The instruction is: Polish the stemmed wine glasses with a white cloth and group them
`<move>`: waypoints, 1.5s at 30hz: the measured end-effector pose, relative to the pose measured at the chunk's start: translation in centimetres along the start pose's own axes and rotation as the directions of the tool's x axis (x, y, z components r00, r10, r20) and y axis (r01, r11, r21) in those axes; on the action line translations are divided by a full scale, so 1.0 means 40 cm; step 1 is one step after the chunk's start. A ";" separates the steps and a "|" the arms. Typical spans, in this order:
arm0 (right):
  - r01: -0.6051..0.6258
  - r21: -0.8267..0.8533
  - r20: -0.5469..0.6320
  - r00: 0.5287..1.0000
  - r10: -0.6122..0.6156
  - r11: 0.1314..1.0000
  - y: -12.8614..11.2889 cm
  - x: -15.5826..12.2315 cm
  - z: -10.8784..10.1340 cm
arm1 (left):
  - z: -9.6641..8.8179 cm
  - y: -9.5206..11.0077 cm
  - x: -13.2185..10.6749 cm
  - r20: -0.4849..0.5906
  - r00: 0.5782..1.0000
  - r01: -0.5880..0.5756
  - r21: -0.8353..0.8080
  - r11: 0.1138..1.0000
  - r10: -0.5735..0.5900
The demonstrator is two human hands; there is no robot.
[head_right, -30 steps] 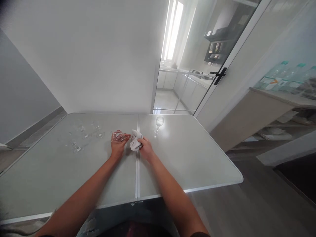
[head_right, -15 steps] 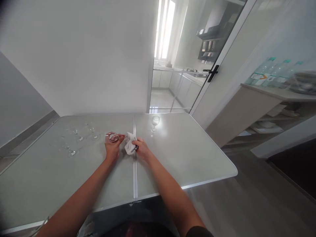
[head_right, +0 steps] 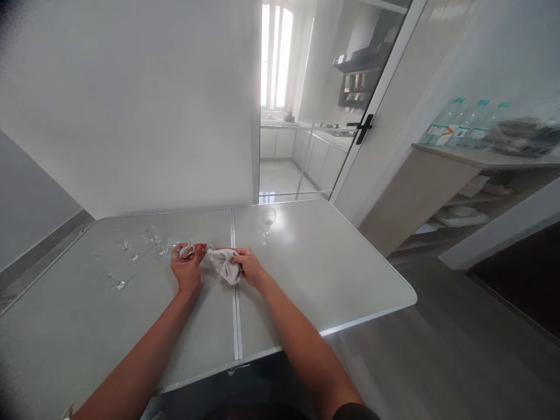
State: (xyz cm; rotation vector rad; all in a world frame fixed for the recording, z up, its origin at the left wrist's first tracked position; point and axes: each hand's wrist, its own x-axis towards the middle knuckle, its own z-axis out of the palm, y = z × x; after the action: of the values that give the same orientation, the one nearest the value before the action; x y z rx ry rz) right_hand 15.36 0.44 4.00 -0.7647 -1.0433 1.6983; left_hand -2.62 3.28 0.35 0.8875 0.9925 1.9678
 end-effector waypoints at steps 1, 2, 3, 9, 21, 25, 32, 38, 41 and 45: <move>0.058 -0.023 0.015 0.998 -0.058 0.998 -0.007 -0.005 0.000 | 0.002 0.000 -0.003 0.007 1.000 0.009 0.015 1.000 -0.009; 0.108 -0.055 0.035 0.994 -0.106 0.993 -0.013 -0.010 -0.001 | 0.004 0.001 -0.007 0.025 0.999 0.022 0.036 0.999 -0.023; 0.137 -0.096 0.053 0.990 -0.132 0.986 -0.017 -0.014 -0.001 | 0.008 0.003 -0.011 0.052 0.998 0.038 0.062 0.997 -0.042; 0.228 -0.637 -0.061 0.937 -0.344 0.736 0.006 -0.008 0.006 | 0.026 0.012 -0.037 0.239 0.957 0.123 0.170 0.978 -0.162; 0.140 -0.965 0.039 0.914 -0.405 0.222 0.060 0.008 -0.006 | 0.039 -0.006 -0.059 0.457 0.862 0.151 0.178 0.972 -0.218; 0.035 -0.960 -0.116 0.853 -0.508 0.278 0.002 -0.009 -0.036 | 0.040 0.003 -0.063 0.455 0.868 0.134 0.166 0.977 -0.196; -0.276 -0.893 -0.450 0.499 -0.741 0.356 -0.190 -0.044 -0.248 | 0.037 0.012 -0.065 0.384 0.900 0.141 0.186 0.972 -0.204; -0.404 -0.866 -0.499 0.681 -0.536 0.293 -0.232 0.007 -0.439 | 0.039 0.012 -0.061 0.395 0.905 0.079 0.209 0.975 -0.158; -0.417 -0.863 -0.505 0.702 -0.502 0.285 -0.216 0.041 -0.485 | 0.035 0.009 -0.061 0.399 0.900 0.083 0.234 0.969 -0.173; -0.424 -0.864 -0.503 0.722 -0.475 0.272 -0.190 0.072 -0.514 | 0.029 -0.001 -0.059 0.402 0.890 0.132 0.224 0.966 -0.215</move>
State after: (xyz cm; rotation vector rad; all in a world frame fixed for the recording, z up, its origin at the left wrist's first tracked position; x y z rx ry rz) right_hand 34.92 10.48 1.80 -2.0052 -1.4386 0.2823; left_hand -0.51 1.70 0.28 1.2258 0.9712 1.4571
